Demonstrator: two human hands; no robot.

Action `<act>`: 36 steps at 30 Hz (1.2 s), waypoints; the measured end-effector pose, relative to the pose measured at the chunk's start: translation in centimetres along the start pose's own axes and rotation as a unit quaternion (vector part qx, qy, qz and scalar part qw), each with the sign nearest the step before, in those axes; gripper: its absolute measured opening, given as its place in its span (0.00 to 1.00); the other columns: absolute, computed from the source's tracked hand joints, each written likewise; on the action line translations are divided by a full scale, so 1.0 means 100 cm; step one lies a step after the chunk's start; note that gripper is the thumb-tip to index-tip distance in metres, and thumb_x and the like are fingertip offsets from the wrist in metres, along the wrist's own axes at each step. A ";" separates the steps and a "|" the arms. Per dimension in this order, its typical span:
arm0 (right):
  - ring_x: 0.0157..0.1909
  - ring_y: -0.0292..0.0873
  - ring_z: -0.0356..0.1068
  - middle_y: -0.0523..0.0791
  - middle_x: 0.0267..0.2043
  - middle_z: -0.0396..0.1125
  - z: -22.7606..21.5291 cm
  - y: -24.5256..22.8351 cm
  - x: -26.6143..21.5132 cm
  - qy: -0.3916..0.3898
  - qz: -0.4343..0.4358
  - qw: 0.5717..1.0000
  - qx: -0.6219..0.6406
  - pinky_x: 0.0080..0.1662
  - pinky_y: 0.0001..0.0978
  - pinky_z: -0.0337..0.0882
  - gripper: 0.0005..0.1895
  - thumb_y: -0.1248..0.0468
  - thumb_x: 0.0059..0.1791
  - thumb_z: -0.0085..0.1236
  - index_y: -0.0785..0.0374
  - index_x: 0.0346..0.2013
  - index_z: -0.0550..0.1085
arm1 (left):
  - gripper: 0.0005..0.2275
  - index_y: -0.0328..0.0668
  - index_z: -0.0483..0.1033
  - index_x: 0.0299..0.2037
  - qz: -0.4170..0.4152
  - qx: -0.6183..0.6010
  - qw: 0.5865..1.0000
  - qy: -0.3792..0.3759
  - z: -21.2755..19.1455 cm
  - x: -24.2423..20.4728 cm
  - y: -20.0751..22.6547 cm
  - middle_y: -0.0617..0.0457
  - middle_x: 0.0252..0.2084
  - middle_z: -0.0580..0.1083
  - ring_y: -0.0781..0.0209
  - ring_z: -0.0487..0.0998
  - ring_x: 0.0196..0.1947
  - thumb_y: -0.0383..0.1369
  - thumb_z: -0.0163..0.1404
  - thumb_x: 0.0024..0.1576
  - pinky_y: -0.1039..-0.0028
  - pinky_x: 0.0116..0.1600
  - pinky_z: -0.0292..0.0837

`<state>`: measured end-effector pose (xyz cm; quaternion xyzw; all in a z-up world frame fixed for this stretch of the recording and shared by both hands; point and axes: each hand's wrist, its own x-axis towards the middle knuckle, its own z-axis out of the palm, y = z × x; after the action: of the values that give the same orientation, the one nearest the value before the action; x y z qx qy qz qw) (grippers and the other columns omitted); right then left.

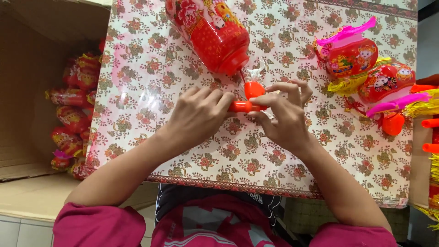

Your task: Assembling various plastic toy components and lanterns at a workspace.

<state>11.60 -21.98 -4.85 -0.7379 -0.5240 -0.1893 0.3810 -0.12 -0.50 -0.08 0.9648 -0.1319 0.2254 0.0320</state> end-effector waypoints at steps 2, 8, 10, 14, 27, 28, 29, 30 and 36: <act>0.53 0.42 0.66 0.38 0.37 0.75 0.000 -0.005 0.002 0.002 -0.014 1.000 -0.017 0.65 0.51 0.47 0.13 0.51 0.52 0.64 0.55 0.45 0.81 | 0.13 0.39 0.76 0.45 -0.010 -0.064 0.997 -0.050 0.008 -0.001 -0.001 0.46 0.31 0.77 0.54 0.81 0.31 0.42 0.49 0.62 0.68 0.35 0.77; 0.50 0.43 0.67 0.39 0.29 0.69 -0.002 0.012 -0.005 0.012 -0.023 0.995 -0.093 0.65 0.52 0.51 0.18 0.45 0.56 0.56 0.55 0.39 0.81 | 0.12 0.36 0.73 0.50 0.019 -0.063 0.998 -0.001 0.044 -0.009 0.008 0.43 0.33 0.76 0.51 0.81 0.32 0.36 0.43 0.65 0.69 0.33 0.78; 0.49 0.43 0.67 0.39 0.28 0.67 -0.004 0.011 -0.001 0.016 -0.029 0.992 -0.120 0.65 0.52 0.52 0.21 0.43 0.57 0.52 0.55 0.37 0.80 | 0.13 0.35 0.73 0.50 0.006 -0.082 0.997 0.009 0.040 -0.007 0.012 0.41 0.32 0.76 0.52 0.81 0.30 0.37 0.40 0.66 0.69 0.30 0.78; 0.49 0.45 0.68 0.41 0.28 0.67 -0.001 0.003 0.002 0.029 -0.004 0.998 -0.064 0.67 0.51 0.53 0.25 0.45 0.60 0.44 0.57 0.31 0.77 | 0.14 0.37 0.72 0.49 0.007 -0.083 0.997 0.004 0.029 -0.007 0.018 0.47 0.29 0.73 0.56 0.80 0.26 0.40 0.38 0.67 0.72 0.29 0.77; 0.65 0.54 0.57 0.45 0.53 0.65 -0.012 -0.001 0.014 -0.056 0.025 0.998 -0.024 0.69 0.56 0.46 0.14 0.52 0.58 0.50 0.58 0.41 0.73 | 0.13 0.36 0.71 0.45 0.022 -0.097 0.994 0.035 0.024 -0.002 0.003 0.51 0.30 0.75 0.67 0.68 0.16 0.39 0.40 0.70 0.76 0.14 0.64; 0.65 0.54 0.57 0.45 0.53 0.65 -0.014 -0.006 0.016 -0.056 0.025 0.998 -0.025 0.69 0.56 0.46 0.14 0.52 0.58 0.50 0.58 0.41 0.73 | 0.13 0.36 0.71 0.45 0.021 -0.098 0.994 0.035 0.021 -0.001 0.004 0.51 0.30 0.75 0.67 0.68 0.16 0.39 0.40 0.70 0.76 0.14 0.64; 0.63 0.53 0.58 0.45 0.50 0.64 -0.016 -0.011 0.018 -0.052 0.019 0.998 -0.034 0.69 0.57 0.46 0.16 0.53 0.59 0.46 0.61 0.38 0.74 | 0.10 0.36 0.73 0.45 0.030 -0.082 0.995 0.049 0.017 -0.001 0.006 0.52 0.29 0.76 0.67 0.70 0.16 0.36 0.42 0.69 0.77 0.14 0.64; 0.61 0.53 0.59 0.46 0.48 0.63 -0.017 -0.017 0.019 -0.048 0.012 0.998 -0.043 0.69 0.58 0.46 0.19 0.54 0.60 0.42 0.63 0.35 0.74 | 0.08 0.37 0.75 0.46 0.038 -0.065 0.995 0.063 0.014 -0.001 0.007 0.53 0.28 0.76 0.66 0.71 0.17 0.32 0.44 0.68 0.77 0.15 0.64; 0.60 0.53 0.59 0.44 0.46 0.61 -0.012 -0.009 0.013 -0.028 0.007 0.999 -0.036 0.68 0.59 0.47 0.23 0.49 0.62 0.42 0.62 0.34 0.74 | 0.19 0.43 0.74 0.45 0.010 -0.043 0.999 0.030 0.011 -0.002 0.009 0.54 0.23 0.72 0.65 0.76 0.19 0.49 0.38 0.67 0.78 0.23 0.74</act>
<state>11.45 -21.87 -2.88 -0.7598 -0.5224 -0.1847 0.3401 -0.09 -1.43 -1.13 0.9539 -0.1503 0.2490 0.0747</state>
